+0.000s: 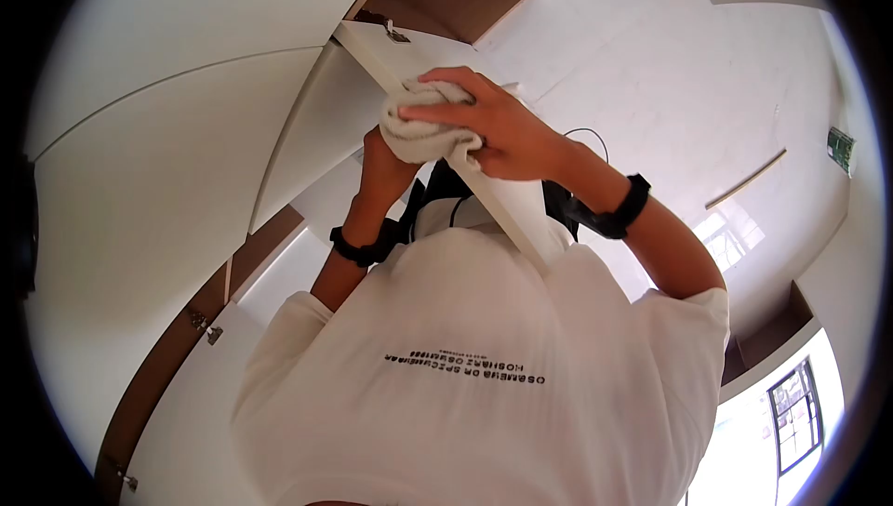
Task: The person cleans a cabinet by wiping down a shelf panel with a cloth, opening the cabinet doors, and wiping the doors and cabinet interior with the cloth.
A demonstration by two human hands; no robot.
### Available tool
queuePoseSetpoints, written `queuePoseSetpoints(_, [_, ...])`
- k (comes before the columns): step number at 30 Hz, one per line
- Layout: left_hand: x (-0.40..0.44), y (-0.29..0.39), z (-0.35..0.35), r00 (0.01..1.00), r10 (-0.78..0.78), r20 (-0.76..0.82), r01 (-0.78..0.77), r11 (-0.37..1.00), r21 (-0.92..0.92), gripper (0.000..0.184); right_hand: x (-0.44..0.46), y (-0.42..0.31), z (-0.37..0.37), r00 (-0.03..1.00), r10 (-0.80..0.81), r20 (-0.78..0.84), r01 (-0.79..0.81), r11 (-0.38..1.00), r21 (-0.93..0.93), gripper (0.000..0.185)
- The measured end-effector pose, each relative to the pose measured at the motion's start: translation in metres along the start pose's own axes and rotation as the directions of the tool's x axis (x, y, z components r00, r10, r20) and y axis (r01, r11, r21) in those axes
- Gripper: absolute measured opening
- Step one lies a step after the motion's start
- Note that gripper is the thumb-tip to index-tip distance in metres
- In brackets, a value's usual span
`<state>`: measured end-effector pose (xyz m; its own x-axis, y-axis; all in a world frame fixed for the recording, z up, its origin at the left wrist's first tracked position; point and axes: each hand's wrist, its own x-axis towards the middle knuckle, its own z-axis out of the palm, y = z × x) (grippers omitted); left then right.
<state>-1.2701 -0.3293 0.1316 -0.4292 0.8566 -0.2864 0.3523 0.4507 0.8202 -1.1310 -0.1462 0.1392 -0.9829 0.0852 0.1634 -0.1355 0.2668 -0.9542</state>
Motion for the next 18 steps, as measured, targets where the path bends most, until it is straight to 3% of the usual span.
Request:
queuePoseSetpoints(3, [0.0,-0.002,0.0,1.0,-0.015,-0.014,0.015,0.999,0.03,0.069,0.014,0.017,0.011,0.99,0.035,-0.138,-0.017,0.991,0.131,0.081])
queuePoseSetpoints(4, [0.0,-0.005,0.002,0.999,-0.038,-0.015,0.038,0.998,0.049,0.071,0.021,0.029,0.014,0.982,-0.03,-0.184,0.04,0.998,0.051,0.08])
queuePoseSetpoints(8, [-0.003,0.001,0.009,0.997,-0.075,-0.038,0.076,0.997,0.03,0.088,0.058,0.075,0.015,0.99,0.076,-0.115,-0.094,0.983,-0.16,0.068])
queuePoseSetpoints(10, [-0.004,0.007,0.01,0.998,-0.056,-0.043,0.058,0.997,0.045,0.09,0.084,0.086,0.016,0.976,0.178,-0.128,-0.212,0.914,-0.347,0.065])
queuePoseSetpoints(13, [-0.01,0.02,0.023,0.985,-0.051,-0.162,0.049,0.999,-0.013,0.071,0.121,0.096,0.013,0.977,0.124,-0.172,-0.205,0.757,-0.621,0.067])
queuePoseSetpoints(16, [-0.016,0.027,0.036,0.991,-0.031,-0.129,0.03,0.999,-0.012,0.083,0.167,0.109,0.016,0.976,0.189,-0.105,-0.199,0.596,-0.778,0.066])
queuePoseSetpoints(18, [-0.022,0.032,0.042,0.995,-0.014,-0.097,0.012,1.0,-0.019,0.09,0.182,0.119,0.011,0.977,0.191,-0.092,-0.189,0.586,-0.788,0.062])
